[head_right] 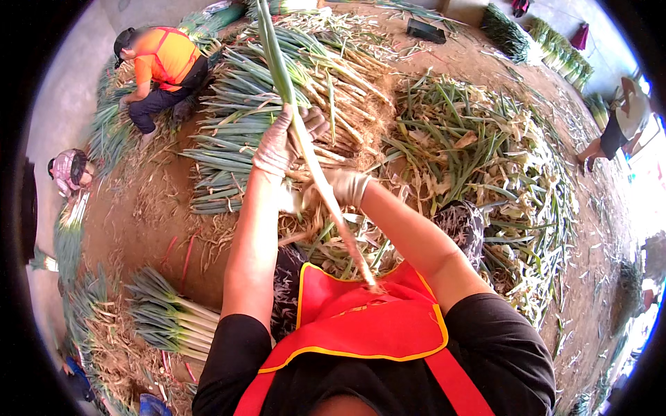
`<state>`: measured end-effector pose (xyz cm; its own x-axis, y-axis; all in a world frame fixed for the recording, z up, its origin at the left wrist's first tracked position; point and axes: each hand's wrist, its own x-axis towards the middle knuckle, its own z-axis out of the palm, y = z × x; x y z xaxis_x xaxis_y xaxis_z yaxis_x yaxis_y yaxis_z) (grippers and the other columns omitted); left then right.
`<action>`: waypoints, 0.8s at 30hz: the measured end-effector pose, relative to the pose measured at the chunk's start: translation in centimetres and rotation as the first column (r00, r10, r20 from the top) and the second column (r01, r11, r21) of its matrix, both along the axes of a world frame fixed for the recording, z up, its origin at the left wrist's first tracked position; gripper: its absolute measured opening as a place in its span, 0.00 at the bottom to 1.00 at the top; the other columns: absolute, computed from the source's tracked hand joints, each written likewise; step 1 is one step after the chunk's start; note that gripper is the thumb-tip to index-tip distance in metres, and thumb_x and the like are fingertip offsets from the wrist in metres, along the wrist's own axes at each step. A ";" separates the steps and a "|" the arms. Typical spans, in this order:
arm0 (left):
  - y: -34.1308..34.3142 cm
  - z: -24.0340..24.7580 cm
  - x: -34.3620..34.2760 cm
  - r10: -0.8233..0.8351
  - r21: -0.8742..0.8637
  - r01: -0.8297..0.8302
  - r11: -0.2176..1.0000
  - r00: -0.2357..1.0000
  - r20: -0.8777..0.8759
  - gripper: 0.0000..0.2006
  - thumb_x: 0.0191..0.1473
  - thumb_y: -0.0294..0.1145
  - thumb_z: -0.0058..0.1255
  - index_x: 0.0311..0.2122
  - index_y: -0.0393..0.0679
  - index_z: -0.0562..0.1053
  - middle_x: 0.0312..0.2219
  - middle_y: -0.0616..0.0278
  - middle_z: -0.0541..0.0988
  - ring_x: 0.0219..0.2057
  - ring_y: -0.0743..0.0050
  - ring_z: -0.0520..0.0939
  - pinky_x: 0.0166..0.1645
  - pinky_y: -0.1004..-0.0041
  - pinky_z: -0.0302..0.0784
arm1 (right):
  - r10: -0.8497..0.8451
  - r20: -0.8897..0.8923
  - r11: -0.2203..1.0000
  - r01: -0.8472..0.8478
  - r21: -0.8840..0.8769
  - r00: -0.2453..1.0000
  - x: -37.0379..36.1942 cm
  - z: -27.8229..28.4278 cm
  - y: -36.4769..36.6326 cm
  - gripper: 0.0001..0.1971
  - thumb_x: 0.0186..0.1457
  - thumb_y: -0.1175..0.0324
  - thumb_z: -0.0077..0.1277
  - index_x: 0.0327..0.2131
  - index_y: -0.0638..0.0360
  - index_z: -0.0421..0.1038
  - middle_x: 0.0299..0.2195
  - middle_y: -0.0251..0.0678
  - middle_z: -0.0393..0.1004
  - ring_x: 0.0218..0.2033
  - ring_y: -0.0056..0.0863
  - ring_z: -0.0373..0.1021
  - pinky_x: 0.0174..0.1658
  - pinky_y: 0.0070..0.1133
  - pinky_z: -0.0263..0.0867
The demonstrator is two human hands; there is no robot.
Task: The person peels and cleans green onions by hand, removing the outer layers and debris before placing them into a crate.
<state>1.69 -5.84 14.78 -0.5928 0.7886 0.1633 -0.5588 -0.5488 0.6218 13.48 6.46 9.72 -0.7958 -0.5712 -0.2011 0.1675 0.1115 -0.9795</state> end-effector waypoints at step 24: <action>-2.2 -6.5 -11.0 0.208 0.047 -0.229 0.972 0.938 0.276 0.17 0.55 0.49 0.49 0.36 0.44 0.71 0.38 0.67 0.77 0.15 0.88 0.63 0.18 0.85 0.62 | -0.816 0.038 -0.461 0.610 -0.645 -0.577 22.1 24.8 43.0 0.09 0.59 0.66 0.43 0.39 0.59 0.66 0.25 0.33 0.68 0.20 0.23 0.67 0.20 0.22 0.63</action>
